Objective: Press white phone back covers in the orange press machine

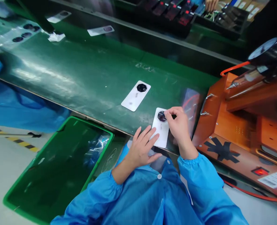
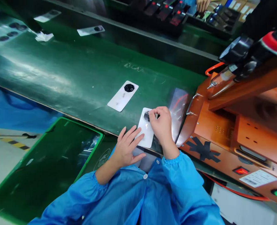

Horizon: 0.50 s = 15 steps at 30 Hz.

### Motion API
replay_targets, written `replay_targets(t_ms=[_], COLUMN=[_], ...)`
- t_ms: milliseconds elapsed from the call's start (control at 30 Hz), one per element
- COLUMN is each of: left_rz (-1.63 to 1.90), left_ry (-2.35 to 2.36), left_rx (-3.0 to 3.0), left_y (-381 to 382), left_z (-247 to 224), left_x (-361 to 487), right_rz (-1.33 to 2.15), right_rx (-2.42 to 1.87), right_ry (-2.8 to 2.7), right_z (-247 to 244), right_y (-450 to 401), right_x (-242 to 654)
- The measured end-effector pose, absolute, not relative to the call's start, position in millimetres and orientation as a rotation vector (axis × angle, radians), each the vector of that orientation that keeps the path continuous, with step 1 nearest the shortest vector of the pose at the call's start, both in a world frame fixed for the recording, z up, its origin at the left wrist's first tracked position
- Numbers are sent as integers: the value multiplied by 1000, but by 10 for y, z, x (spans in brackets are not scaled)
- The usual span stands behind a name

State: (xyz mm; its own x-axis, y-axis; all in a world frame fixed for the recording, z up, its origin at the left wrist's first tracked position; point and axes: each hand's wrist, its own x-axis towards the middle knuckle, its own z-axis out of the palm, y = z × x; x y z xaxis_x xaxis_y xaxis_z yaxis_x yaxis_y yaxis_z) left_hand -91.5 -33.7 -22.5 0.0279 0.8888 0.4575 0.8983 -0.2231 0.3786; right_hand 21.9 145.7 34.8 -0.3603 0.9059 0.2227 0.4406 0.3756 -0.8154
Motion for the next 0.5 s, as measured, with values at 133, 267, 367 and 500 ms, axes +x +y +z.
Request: replay_targets(t_ms=[133, 267, 367, 500], left_rz=[-972, -962, -979, -991], left_ry=[-2026, -2001, -1954, -1916], left_rx=[-2210, -2207, -2208, -2152], left_y=[-312, -307, -281, -248], left_z=[-225, -269, -352, -473], left_x=[-804, -719, -729, -747], right_rz=[895, 977, 990, 971], right_rx=[-1199, -1178, -1158, -1181], right_ry=[-1933, -1922, -2005, -2095], right_z=[345, 350, 352, 328], right_y=[1473, 1474, 1470, 1483], right_x=[250, 254, 231, 190])
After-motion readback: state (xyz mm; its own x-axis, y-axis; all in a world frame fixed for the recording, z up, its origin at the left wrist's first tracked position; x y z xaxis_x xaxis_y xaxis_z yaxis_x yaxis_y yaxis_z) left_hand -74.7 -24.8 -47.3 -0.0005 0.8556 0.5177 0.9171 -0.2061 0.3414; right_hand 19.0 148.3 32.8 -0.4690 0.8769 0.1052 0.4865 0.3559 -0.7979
